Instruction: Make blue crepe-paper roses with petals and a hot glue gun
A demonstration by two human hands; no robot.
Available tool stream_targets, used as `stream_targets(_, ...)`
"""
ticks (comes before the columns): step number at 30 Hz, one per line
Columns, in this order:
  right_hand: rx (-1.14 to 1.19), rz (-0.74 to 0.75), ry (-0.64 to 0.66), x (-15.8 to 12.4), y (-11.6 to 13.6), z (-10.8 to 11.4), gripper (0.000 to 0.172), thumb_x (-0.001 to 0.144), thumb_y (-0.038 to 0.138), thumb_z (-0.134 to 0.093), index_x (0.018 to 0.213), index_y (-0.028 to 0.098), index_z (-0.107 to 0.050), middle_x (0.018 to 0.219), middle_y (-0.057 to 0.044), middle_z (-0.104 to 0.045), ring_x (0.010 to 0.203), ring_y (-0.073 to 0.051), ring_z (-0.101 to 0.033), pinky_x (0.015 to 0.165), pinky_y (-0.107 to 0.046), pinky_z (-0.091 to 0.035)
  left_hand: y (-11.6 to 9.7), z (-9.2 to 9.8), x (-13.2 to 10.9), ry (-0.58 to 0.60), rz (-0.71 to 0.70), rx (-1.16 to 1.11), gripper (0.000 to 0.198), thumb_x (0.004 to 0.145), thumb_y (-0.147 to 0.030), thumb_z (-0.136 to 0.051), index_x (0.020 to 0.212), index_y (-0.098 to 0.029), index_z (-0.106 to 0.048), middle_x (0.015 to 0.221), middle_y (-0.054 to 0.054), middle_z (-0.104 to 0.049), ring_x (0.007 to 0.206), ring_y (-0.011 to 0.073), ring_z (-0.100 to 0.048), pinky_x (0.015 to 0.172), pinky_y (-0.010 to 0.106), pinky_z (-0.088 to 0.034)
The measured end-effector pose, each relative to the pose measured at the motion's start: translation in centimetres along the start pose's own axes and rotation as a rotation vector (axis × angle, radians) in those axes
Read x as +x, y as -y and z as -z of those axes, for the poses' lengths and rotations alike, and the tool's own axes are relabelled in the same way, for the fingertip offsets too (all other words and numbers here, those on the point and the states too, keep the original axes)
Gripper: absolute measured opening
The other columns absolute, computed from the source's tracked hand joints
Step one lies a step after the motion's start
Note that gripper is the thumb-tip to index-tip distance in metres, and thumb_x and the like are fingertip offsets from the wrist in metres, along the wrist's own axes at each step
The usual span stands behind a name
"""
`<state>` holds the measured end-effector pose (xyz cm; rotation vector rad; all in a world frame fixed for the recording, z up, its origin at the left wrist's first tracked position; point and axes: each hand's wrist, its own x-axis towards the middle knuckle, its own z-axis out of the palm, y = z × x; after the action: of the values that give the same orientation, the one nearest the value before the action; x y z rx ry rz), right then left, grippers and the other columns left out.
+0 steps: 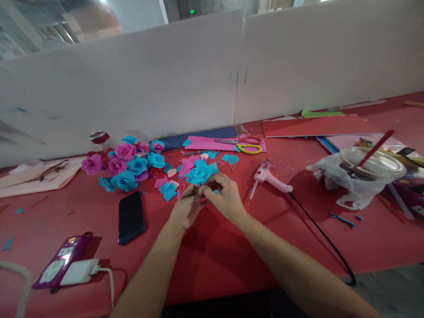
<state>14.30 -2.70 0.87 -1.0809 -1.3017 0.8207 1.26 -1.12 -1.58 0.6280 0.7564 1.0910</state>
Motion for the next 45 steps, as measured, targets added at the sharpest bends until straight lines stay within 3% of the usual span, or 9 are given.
stream_targets(8,-0.018,0.047,0.004,0.0,0.1,-0.1,0.007,0.070,0.014,-0.058,0.067,0.020,-0.061,0.069,0.001,-0.055,0.061,-0.011,-0.052,0.059,-0.025,-0.043,0.3,0.1,0.1,-0.028,-0.068,0.056,0.015,0.063,-0.009,-0.075,0.067,-0.019,-0.064,0.070,-0.003,-0.065,0.073,0.0117,-0.062,0.080,0.030,-0.051)
stream_targets(14,-0.026,0.071,0.043,-0.3,0.3,0.2,0.016,0.070,0.011,-0.051,0.062,0.020,-0.061,0.075,-0.002,-0.059,0.071,-0.015,-0.055,0.067,-0.027,-0.045,0.1,-0.4,0.0,0.027,-0.117,0.062,0.015,0.063,-0.012,-0.075,0.073,-0.019,-0.067,0.076,0.001,-0.069,0.082,0.0165,-0.065,0.086,0.034,-0.050)
stream_targets(21,0.085,-0.019,0.056,-0.3,-0.3,-0.1,0.005,0.072,0.019,-0.057,0.070,0.021,-0.061,0.068,0.000,-0.059,0.066,-0.015,-0.054,0.065,-0.027,-0.046,0.1,-0.7,0.1,0.033,-0.168,0.047,0.018,0.060,-0.011,-0.075,0.075,-0.018,-0.069,0.083,0.004,-0.073,0.092,0.0209,-0.066,0.085,0.036,-0.050)
stream_targets(26,0.121,-0.055,0.053,-0.3,-0.6,-0.2,0.003,0.073,0.023,-0.060,0.074,0.021,-0.062,0.070,-0.001,-0.062,0.066,-0.015,-0.056,0.066,-0.028,-0.047,-0.2,-1.1,-0.1,0.016,-0.160,0.061,0.015,0.059,-0.013,-0.077,0.071,-0.018,-0.069,0.082,0.005,-0.073,0.085,0.0203,-0.067,0.082,0.035,-0.051)
stream_targets(35,0.303,-0.097,0.043,-0.3,0.4,-0.1,0.020,0.073,0.022,-0.062,0.091,0.024,-0.053,0.086,0.001,-0.058,0.066,-0.012,-0.058,0.063,-0.027,-0.050,-0.1,-0.5,0.1,0.043,-0.149,0.014,0.016,0.059,-0.020,-0.082,0.063,-0.017,-0.066,0.071,0.001,-0.068,0.069,0.0131,-0.061,0.076,0.032,-0.050)
stream_targets(40,0.150,0.078,0.007,0.1,0.7,0.6,0.020,0.077,0.017,-0.058,0.095,0.026,-0.056,0.094,-0.001,-0.053,0.069,-0.012,-0.054,0.067,-0.029,-0.049,-0.4,-0.1,-0.1,0.066,-0.106,0.015,0.016,0.062,-0.021,-0.080,0.062,-0.016,-0.065,0.065,0.000,-0.064,0.065,0.0124,-0.058,0.072,0.032,-0.048)
stream_targets(45,0.055,0.170,-0.011,0.3,0.8,0.9,0.013,0.077,0.015,-0.059,0.082,0.025,-0.062,0.092,-0.003,-0.049,0.074,-0.014,-0.052,0.068,-0.031,-0.047,-0.5,-0.3,-0.3,0.118,-0.096,0.057,0.014,0.063,-0.021,-0.079,0.062,-0.016,-0.065,0.063,0.001,-0.063,0.064,0.0132,-0.057,0.068,0.030,-0.045)
